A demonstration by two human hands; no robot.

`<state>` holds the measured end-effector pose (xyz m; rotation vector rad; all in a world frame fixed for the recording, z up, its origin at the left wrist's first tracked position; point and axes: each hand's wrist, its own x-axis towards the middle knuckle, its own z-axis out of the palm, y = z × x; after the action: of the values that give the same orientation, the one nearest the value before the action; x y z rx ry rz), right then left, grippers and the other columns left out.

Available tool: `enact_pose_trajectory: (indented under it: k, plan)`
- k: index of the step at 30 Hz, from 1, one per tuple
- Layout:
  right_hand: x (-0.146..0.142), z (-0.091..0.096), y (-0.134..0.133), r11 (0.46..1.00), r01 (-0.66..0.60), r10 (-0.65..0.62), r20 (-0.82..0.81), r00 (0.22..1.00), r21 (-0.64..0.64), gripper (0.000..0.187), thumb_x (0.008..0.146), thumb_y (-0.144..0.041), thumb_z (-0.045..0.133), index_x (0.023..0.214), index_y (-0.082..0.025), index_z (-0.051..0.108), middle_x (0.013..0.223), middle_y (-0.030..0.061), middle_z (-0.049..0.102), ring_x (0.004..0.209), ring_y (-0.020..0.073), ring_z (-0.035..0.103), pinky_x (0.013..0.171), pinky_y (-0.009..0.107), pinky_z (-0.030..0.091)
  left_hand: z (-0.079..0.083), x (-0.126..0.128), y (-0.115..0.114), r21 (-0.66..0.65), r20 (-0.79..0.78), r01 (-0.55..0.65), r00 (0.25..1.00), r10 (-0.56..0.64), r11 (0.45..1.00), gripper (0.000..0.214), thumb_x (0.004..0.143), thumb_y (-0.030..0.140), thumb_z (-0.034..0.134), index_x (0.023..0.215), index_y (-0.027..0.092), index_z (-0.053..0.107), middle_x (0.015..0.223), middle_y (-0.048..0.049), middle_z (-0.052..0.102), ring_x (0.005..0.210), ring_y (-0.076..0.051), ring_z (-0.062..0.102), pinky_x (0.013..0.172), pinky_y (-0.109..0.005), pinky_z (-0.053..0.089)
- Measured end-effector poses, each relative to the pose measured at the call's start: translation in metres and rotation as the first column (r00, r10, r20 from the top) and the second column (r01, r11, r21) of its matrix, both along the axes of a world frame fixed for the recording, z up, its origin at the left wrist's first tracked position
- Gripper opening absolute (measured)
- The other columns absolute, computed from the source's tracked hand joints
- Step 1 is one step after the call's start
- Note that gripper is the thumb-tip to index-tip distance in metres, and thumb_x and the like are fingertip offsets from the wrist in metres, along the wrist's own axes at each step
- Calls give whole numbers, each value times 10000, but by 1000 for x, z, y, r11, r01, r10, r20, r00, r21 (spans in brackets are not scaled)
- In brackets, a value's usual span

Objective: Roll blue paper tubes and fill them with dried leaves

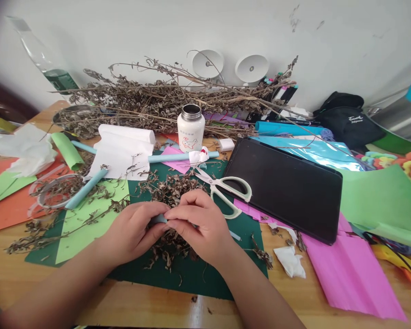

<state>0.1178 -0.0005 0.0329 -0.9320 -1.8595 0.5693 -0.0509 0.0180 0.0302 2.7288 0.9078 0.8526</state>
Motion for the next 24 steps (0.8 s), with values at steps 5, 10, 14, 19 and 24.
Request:
enact_pose_trajectory:
  k: [5, 10, 14, 19, 24]
  plan:
    - [1, 2, 1, 999, -46, 46, 16, 999, -28, 254, 770, -89, 459, 914, -243, 603, 900, 38, 480, 812, 131, 507, 658, 266, 457, 1, 0, 1, -15, 21, -38, 999, 38, 999, 111, 823, 237, 376, 895, 166, 425, 748, -21, 622, 622, -146, 592, 542, -243, 447]
    - [0, 0, 1, 997, -32, 31, -20, 999, -73, 221, 757, -74, 482, 850, -235, 601, 820, 14, 524, 730, 103, 522, 625, 233, 451, 2, 0, 0, 23, 14, -20, 1000, 19, 1000, 111, 827, 241, 380, 897, 162, 415, 758, -26, 621, 622, -146, 591, 542, -243, 447]
    - [0, -1, 1, 993, -10, 1, -72, 997, -120, 157, 725, -94, 529, 810, -223, 558, 745, -1, 547, 683, 109, 517, 590, 239, 436, 1, 0, 0, 46, 9, -17, 1000, 17, 999, 126, 828, 241, 370, 915, 163, 416, 766, -36, 624, 631, -154, 597, 546, -252, 452]
    - [0, 2, 1, 986, -51, 37, -87, 995, -161, 94, 718, -111, 521, 701, -203, 516, 662, -7, 523, 619, 110, 487, 541, 239, 407, -2, 0, 2, 98, 87, 83, 992, -91, 992, 146, 815, 184, 373, 961, 180, 383, 738, -38, 597, 604, -133, 572, 522, -234, 445]
    - [-1, 4, 0, 918, -112, 43, -185, 982, -381, 84, 713, -119, 513, 674, -192, 494, 624, -23, 477, 561, 86, 441, 488, 204, 374, -2, 0, 3, 177, -23, 111, 994, -109, 978, 167, 808, 127, 347, 951, 206, 379, 671, -16, 536, 521, -125, 508, 451, -222, 401]
